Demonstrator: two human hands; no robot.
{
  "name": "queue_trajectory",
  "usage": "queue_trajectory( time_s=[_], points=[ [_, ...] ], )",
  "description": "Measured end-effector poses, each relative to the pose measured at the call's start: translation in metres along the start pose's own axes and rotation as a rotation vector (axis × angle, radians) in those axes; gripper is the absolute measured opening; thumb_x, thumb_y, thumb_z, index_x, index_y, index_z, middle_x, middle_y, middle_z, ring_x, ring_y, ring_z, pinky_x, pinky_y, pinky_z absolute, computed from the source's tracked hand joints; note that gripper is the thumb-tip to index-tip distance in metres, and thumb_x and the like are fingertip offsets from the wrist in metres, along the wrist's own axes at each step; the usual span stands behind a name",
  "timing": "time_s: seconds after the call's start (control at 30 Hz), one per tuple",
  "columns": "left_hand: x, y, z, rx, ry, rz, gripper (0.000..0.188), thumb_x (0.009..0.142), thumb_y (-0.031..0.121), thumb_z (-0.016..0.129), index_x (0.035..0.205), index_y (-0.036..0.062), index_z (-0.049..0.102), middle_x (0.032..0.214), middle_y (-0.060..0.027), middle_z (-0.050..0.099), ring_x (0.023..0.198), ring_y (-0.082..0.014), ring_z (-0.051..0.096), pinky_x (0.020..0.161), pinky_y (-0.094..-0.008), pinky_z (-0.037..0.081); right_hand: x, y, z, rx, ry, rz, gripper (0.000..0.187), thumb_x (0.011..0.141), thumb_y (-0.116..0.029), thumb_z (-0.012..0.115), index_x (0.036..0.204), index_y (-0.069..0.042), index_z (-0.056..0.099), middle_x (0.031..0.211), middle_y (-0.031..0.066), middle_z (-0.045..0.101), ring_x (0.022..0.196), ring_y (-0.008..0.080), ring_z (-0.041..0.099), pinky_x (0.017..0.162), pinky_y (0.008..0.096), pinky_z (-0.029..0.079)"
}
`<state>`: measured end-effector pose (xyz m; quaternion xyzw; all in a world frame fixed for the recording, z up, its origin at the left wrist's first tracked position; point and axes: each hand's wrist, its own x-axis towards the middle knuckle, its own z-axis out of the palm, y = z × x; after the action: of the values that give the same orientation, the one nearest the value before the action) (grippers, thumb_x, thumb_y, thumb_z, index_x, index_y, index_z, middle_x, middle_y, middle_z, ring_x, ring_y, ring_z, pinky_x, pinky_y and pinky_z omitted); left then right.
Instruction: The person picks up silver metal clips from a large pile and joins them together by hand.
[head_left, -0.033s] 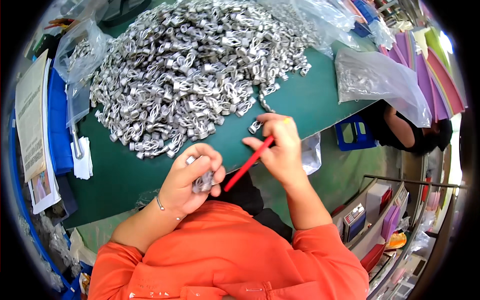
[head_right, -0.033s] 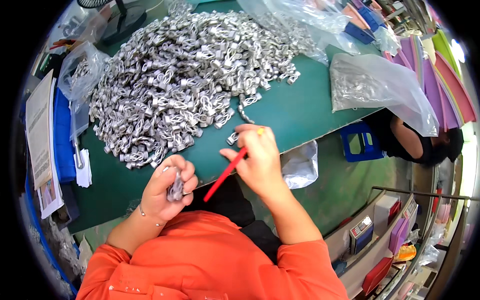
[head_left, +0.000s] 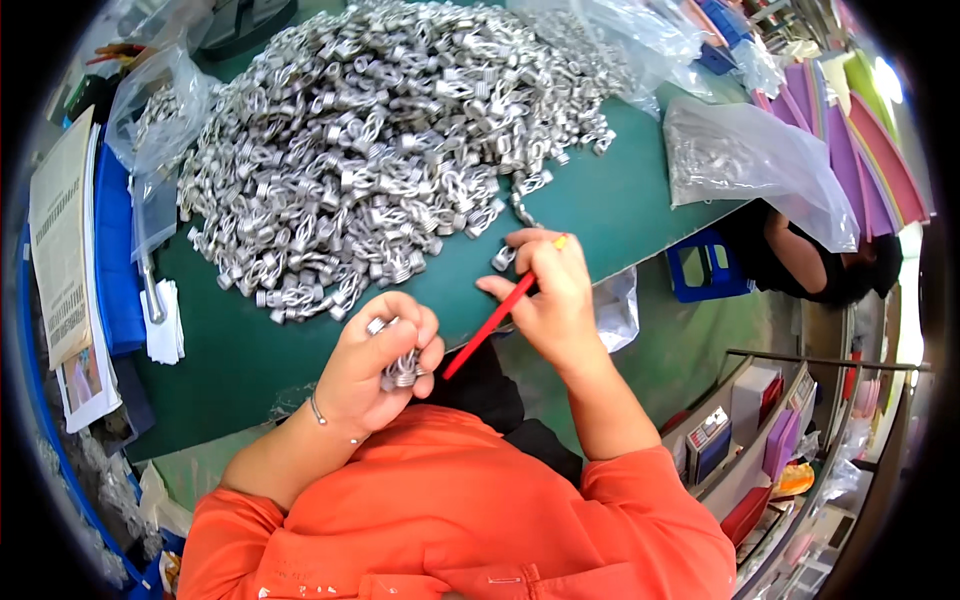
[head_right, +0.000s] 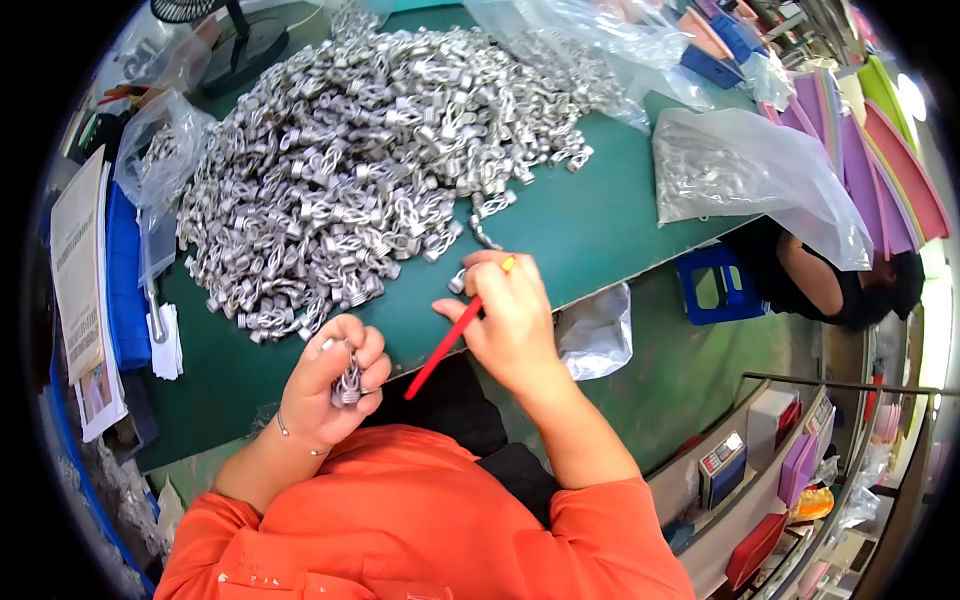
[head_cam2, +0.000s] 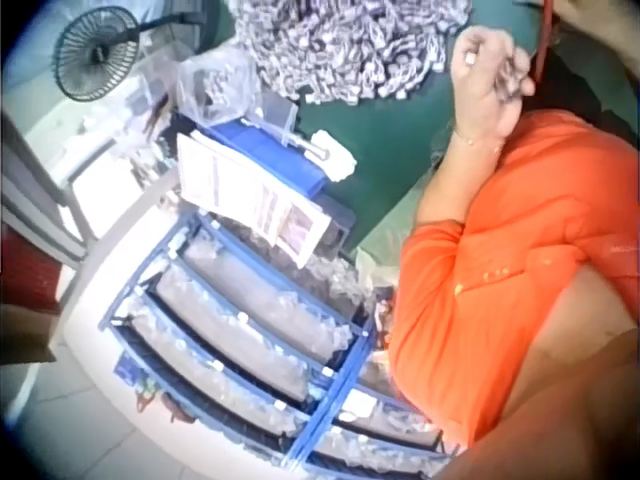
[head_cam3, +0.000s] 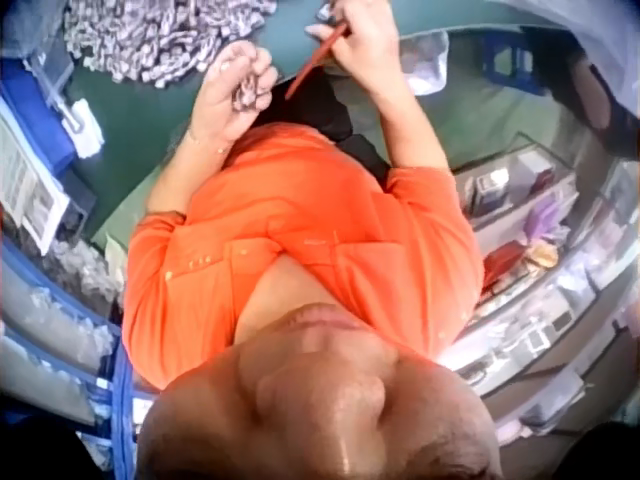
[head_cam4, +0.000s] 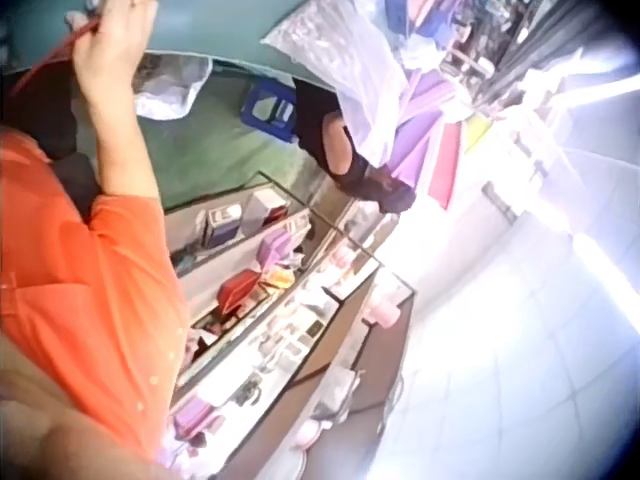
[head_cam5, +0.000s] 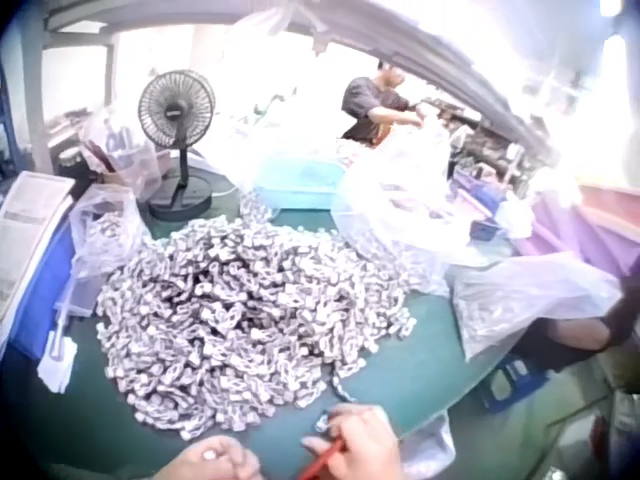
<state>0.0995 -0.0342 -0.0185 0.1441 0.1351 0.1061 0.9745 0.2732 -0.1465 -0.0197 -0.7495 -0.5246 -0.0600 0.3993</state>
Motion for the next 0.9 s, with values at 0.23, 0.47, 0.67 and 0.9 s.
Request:
queue_trajectory(
  time_s=[0.23,0.47,0.67,0.9],
  points=[
    [0.001,0.005,0.010,0.315,0.212,0.042,0.020,0.079,0.001,0.059,0.097,0.0032,0.051,0.080,-0.0076,0.052,0.065,-0.0148,0.055,0.041,-0.0220,0.044,-0.005,-0.003,0.002,0.434,0.170,0.263,0.021,0.076,0.004,0.062,0.072,-0.004,0.043,0.082,0.0121,0.062,0.072,0.0181,0.060,0.062,0.0311,0.048],
    [0.004,-0.001,0.020,0.747,0.137,0.136,0.030,0.077,-0.001,0.064,0.106,-0.0011,0.054,0.079,-0.0057,0.057,0.058,-0.0080,0.054,0.043,-0.0189,0.044,-0.023,-0.028,0.001,1.424,0.028,0.560,0.021,0.082,0.007,0.054,0.078,-0.007,0.038,0.090,0.0200,0.059,0.066,0.0165,0.060,0.060,0.0261,0.053],
    [-0.005,0.000,0.018,1.013,0.123,0.331,0.017,0.074,-0.001,0.066,0.089,0.0014,0.061,0.079,-0.0033,0.060,0.070,-0.0088,0.056,0.061,-0.0218,0.045,-0.033,-0.021,0.015,1.366,-0.151,0.385,0.023,0.080,0.008,0.057,0.077,-0.006,0.039,0.092,0.0184,0.058,0.087,0.0221,0.060,0.074,0.0315,0.052],
    [-0.005,0.000,0.017,1.142,0.041,0.472,0.023,0.073,-0.001,0.066,0.096,0.0018,0.062,0.078,-0.0030,0.060,0.068,-0.0101,0.056,0.061,-0.0217,0.044,-0.036,-0.027,0.014,1.340,-0.032,0.342,0.029,0.074,0.013,0.061,0.080,-0.004,0.038,0.100,0.0216,0.054,0.093,0.0265,0.059,0.077,0.0346,0.052]
  ],
)
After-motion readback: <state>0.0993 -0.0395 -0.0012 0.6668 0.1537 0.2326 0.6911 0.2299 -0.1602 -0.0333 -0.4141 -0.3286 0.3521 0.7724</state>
